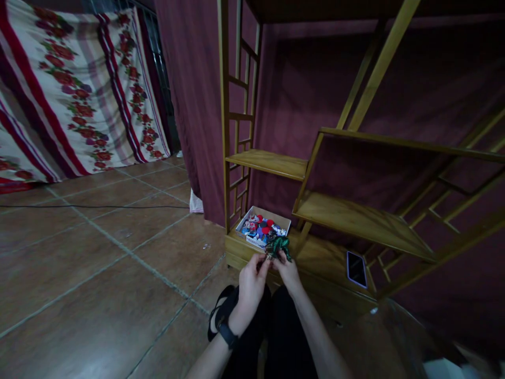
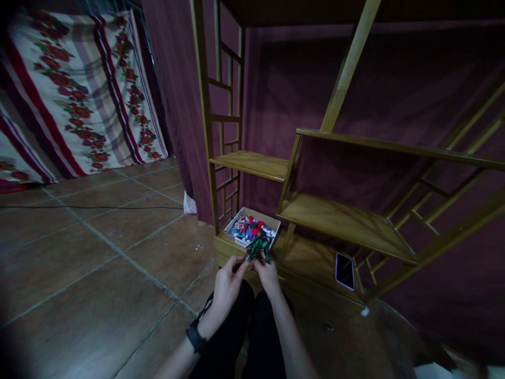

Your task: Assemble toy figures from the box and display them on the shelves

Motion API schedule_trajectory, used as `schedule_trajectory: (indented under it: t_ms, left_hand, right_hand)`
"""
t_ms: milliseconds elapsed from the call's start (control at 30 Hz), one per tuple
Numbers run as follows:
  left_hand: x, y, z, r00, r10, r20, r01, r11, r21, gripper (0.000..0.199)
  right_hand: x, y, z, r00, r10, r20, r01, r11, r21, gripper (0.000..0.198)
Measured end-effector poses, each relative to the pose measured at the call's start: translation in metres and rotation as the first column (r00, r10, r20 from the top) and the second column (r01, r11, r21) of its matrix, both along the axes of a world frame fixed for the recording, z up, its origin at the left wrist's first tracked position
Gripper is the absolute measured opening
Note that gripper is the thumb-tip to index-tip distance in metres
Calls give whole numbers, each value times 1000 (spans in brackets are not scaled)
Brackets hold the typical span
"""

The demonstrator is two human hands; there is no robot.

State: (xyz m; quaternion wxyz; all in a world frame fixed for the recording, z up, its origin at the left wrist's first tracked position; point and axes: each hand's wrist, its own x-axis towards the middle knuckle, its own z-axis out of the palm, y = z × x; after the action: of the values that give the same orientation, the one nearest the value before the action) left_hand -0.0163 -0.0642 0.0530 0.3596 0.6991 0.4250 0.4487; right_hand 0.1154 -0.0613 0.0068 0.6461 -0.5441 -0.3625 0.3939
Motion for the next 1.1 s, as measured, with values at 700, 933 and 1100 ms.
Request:
schedule_trajectory:
  t_ms: [700,933,1100]
  left_hand:
    - [25,35,-49,579,-26,-815,263,952,156,23]
    - [28,40,-57,487,-19,-873,408,889,208,26]
    - [26,39,-59,520,17,-854,414,870,269,46]
  right_hand:
    - [37,13,-92,996,-93,-15,92,994,-66,23]
    - [48,21,-101,995,-97,-14,94,985,-144,32]
    - [53,20,-107,996,-73,54,81,986,-146,24]
